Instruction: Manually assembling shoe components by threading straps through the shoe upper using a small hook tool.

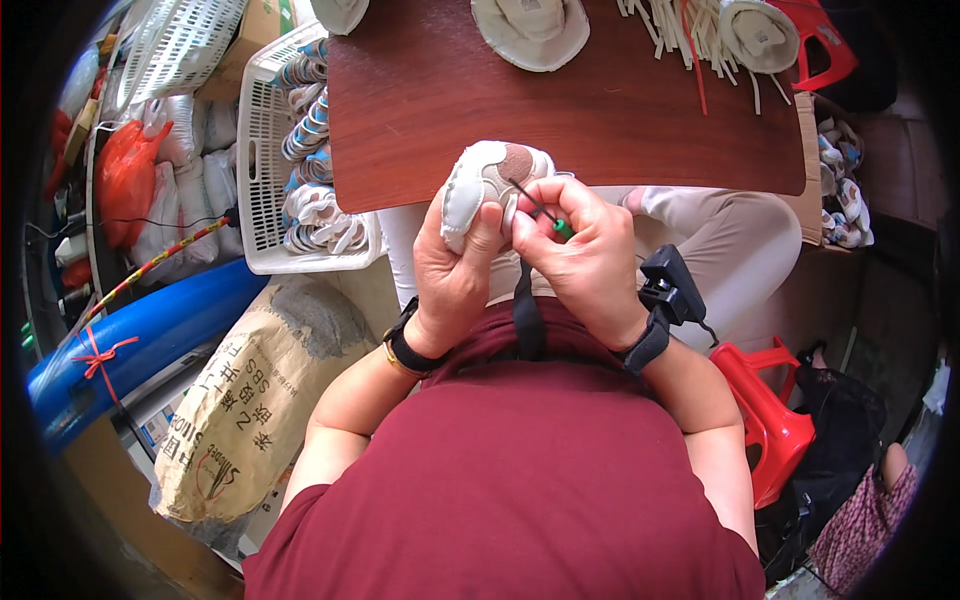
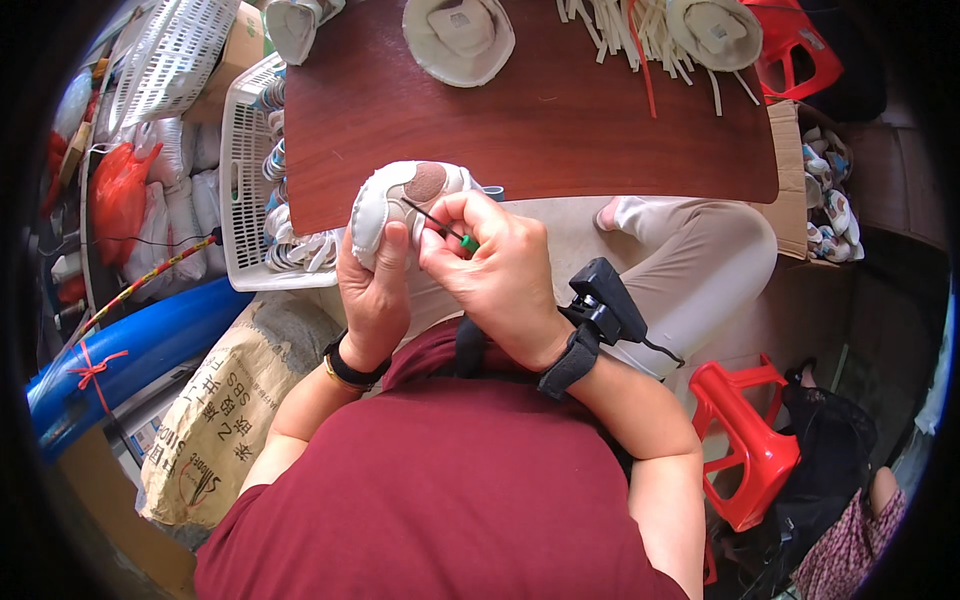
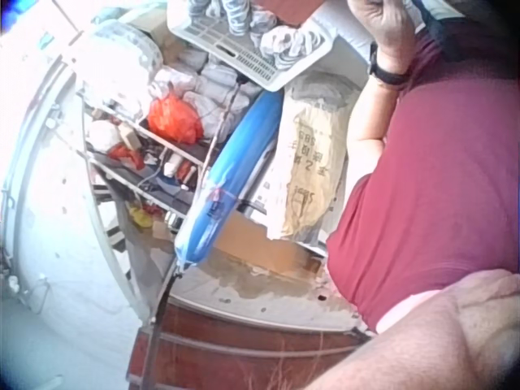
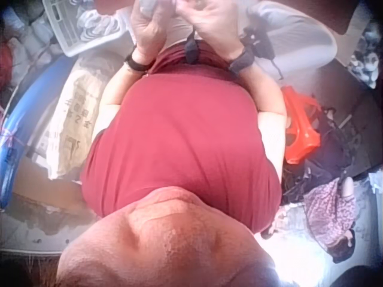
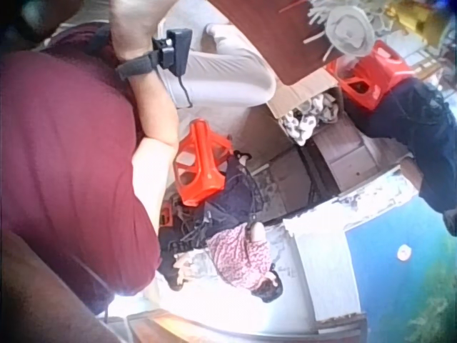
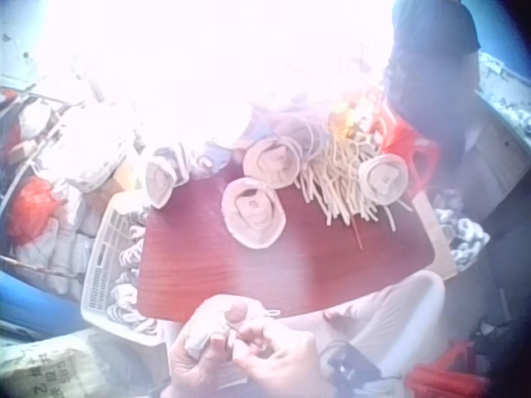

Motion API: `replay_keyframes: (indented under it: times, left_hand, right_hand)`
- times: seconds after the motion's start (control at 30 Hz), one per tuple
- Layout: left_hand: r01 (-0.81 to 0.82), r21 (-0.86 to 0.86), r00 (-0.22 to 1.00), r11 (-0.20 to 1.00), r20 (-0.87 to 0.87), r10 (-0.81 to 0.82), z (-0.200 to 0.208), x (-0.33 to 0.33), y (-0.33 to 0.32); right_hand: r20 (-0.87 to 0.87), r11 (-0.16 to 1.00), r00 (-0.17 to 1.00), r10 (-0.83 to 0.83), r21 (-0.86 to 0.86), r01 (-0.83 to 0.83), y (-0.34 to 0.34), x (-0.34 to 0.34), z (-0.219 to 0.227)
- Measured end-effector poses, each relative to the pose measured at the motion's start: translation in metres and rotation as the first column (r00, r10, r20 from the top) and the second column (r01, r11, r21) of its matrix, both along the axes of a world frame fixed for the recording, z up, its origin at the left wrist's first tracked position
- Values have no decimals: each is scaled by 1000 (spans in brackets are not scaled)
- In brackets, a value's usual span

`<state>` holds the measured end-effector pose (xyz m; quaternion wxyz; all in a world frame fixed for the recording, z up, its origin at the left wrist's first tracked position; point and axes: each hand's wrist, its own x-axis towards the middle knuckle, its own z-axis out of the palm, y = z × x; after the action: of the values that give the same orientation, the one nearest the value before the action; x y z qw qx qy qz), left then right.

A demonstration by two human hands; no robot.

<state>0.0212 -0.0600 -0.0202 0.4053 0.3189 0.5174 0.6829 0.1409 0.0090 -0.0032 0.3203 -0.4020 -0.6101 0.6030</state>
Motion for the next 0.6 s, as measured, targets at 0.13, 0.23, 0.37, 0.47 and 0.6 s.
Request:
replay_keyframes:
  times: [0.13, 0.23, 0.37, 0.47, 0.6]
  left_hand:
    - [46, -67, 986, 997, -156, -56, 2, -5, 3]
    - [3, -86, 1000, 996, -16, -4, 4, -1, 6]
    - [-33, -92, 997, 995, -66, 27, 2, -2, 6]
    - [-39, -103, 998, 994, -55, 34, 3, 0, 7]
    - [-65, -144, 997, 987, -46, 59, 8, 1, 11]
  right_hand:
    - [33, 980, 999, 16, 196, -23, 5, -2, -1]
    - [43, 940, 999, 4, 341, -18, 5, -3, -10]
    - [45, 917, 999, 22, 398, -38, 5, -3, -13]
    - [55, 907, 997, 44, 415, -63, 6, -1, -14]
    - [41, 898, 994, 103, 426, -111, 7, 2, -13]
